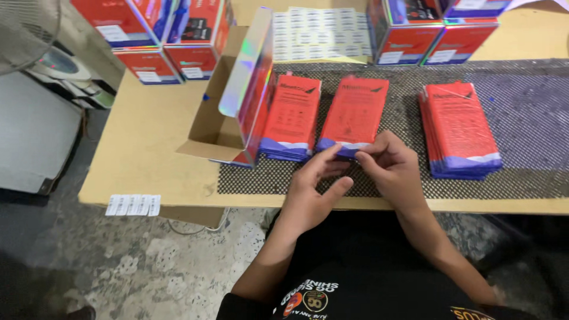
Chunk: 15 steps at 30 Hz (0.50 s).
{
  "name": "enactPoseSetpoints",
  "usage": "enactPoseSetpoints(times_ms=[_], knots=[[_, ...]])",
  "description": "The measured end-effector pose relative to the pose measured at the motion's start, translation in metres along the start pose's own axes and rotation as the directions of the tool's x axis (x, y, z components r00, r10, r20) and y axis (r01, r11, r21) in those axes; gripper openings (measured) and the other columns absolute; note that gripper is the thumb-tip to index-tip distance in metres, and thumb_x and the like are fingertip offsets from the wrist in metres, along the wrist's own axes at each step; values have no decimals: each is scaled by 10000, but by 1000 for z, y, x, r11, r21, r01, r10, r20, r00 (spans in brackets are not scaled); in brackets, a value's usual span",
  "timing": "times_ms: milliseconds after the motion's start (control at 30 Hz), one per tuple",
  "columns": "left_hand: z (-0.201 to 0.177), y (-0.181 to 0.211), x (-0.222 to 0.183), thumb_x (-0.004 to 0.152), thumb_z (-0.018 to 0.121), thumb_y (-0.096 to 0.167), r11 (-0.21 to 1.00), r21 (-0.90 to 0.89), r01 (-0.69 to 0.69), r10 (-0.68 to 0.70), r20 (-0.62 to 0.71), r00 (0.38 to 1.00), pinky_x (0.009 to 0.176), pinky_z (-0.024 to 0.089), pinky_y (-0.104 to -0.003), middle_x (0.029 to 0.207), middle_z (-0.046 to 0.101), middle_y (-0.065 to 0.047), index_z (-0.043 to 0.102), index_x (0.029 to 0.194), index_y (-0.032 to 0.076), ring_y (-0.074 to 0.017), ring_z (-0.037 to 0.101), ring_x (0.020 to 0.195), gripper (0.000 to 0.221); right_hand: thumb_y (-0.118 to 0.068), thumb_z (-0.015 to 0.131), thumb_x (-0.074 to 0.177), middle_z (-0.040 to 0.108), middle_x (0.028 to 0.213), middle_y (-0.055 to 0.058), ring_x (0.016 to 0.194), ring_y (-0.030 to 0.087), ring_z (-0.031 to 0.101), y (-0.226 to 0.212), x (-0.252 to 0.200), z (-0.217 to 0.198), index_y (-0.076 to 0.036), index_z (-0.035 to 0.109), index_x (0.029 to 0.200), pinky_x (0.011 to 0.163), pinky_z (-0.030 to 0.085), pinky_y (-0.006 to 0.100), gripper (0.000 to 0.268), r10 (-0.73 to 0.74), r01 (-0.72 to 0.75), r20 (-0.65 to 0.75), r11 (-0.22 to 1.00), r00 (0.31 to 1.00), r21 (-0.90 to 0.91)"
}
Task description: The person picks up a phone screen, folds the attached ribbon cable, inserts the screen into a red protective sleeve, and then places the sleeved item into a cardboard box.
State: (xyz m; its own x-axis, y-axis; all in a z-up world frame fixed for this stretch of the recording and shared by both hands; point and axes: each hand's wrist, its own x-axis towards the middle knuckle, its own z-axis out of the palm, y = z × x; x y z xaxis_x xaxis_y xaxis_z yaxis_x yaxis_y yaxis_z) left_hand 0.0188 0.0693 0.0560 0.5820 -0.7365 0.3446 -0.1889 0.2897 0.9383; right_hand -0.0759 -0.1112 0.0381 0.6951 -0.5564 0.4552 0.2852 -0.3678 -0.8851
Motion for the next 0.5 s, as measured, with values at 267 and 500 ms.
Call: enactPoseSetpoints(times_ms=[267,500], knots=[[19,-24,16,982,617,96,785,-613,84,-167,-80,983,963,567,-331,1074,678,-154,532,1449,-17,-228,708,1030,488,-113,898,794,572,750,74,481,115,406,-12,-10,-2,-30,779,880,438,349,254,168,-264,270,55,940,963,-208],[14,-26,17,917,626,-28,919,-384,-88,-40,-312,949,814,433,-205,939,571,-26,728,1111,-21,-71,482,886,219,-42,662,927,603,1113,303,981,375,720,-20,-23,-14,-37,401,1103,870,638,454,314,-280,251,73,928,957,276]])
